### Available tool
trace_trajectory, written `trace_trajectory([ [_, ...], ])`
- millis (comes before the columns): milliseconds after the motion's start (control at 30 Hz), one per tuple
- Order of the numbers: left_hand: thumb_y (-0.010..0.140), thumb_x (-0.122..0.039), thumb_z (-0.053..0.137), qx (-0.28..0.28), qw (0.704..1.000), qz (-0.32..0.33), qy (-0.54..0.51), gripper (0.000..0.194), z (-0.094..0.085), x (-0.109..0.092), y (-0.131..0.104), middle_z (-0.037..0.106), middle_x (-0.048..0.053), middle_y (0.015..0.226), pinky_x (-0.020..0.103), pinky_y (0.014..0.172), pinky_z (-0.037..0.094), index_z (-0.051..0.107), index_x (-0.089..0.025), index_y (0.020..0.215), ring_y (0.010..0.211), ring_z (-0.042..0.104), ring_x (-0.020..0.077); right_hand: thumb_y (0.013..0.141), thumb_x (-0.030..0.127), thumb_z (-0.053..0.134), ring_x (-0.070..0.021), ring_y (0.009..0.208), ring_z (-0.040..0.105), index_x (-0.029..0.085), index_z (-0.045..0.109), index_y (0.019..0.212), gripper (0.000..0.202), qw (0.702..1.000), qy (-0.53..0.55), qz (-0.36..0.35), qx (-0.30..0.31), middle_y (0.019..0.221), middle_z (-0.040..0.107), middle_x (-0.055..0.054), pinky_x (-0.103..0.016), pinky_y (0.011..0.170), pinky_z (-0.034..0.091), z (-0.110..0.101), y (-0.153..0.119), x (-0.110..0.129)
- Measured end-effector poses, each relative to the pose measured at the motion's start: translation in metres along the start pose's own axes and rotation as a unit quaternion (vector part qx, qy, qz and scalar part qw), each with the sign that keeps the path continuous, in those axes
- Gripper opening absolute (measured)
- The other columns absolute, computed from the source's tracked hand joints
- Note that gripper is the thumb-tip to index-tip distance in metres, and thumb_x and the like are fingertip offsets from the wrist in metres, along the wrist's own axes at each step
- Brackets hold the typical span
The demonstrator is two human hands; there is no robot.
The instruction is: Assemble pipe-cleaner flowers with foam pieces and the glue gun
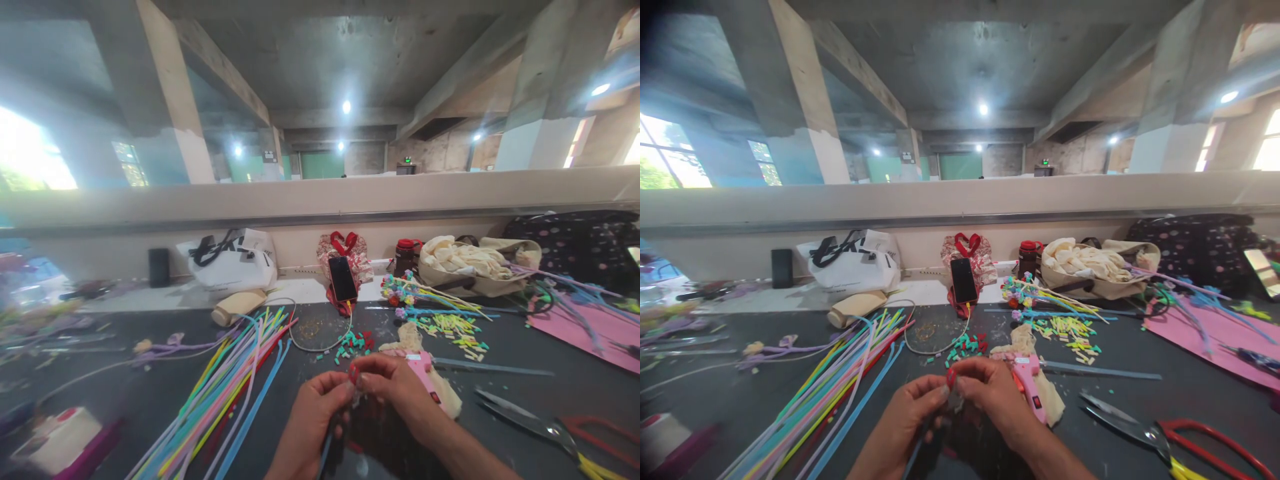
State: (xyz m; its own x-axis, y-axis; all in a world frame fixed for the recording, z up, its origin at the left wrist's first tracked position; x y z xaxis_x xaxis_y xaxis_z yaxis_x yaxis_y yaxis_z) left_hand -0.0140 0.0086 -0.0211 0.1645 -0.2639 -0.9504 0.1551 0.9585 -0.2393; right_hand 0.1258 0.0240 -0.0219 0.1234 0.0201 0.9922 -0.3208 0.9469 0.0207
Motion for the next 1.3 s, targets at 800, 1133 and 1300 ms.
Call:
trace_trajectory([
  [800,0.059,-0.028,0.062,-0.152,0.924,0.233,0.261,0.009,0.017,-0.025,-0.026,0.057,0.001,0.058,0.021,0.058,0.036,0.063,-0.021,0.054,0.059,0.051,0.0152,0.069,0.041,0.056,-0.0061,0.04,0.044,0.017,0.058,0.075,0.025,0.997,-0.035,-0.073,0.016,0.053,0.05,0.004,-0.018,0.04,0.037,0.003,-0.004,0.003],
  [1133,0.062,-0.027,0.058,-0.146,0.928,0.188,0.286,0.01,0.015,-0.018,-0.021,0.061,0.002,0.061,0.021,0.056,0.038,0.063,-0.019,0.057,0.063,0.053,0.0163,0.067,0.033,0.06,-0.0084,0.046,0.048,0.016,0.062,0.067,0.017,0.997,-0.041,-0.07,-0.007,0.054,0.054,0.003,-0.02,0.047,0.04,0.002,-0.002,-0.001],
  [1300,0.062,-0.027,0.056,-0.151,0.923,0.177,0.308,0.012,0.016,-0.02,-0.022,0.061,0.002,0.06,0.02,0.051,0.037,0.063,-0.018,0.058,0.058,0.053,0.0147,0.067,0.031,0.061,-0.0087,0.047,0.049,0.016,0.063,0.065,0.015,0.995,-0.051,-0.083,-0.018,0.053,0.055,0.002,-0.019,0.046,0.038,0.003,-0.003,0.0],
])
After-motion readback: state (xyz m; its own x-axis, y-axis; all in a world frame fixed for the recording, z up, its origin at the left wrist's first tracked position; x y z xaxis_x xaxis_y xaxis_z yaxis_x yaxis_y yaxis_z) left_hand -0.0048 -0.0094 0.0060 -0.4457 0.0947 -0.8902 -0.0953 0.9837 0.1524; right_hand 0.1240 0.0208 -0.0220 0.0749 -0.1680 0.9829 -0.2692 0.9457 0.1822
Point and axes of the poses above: each hand's wrist, its own y-axis towards the middle knuckle, its own z-axis out of the palm, x = y × z, the point moved 1 cm from there along y, towards the middle knuckle
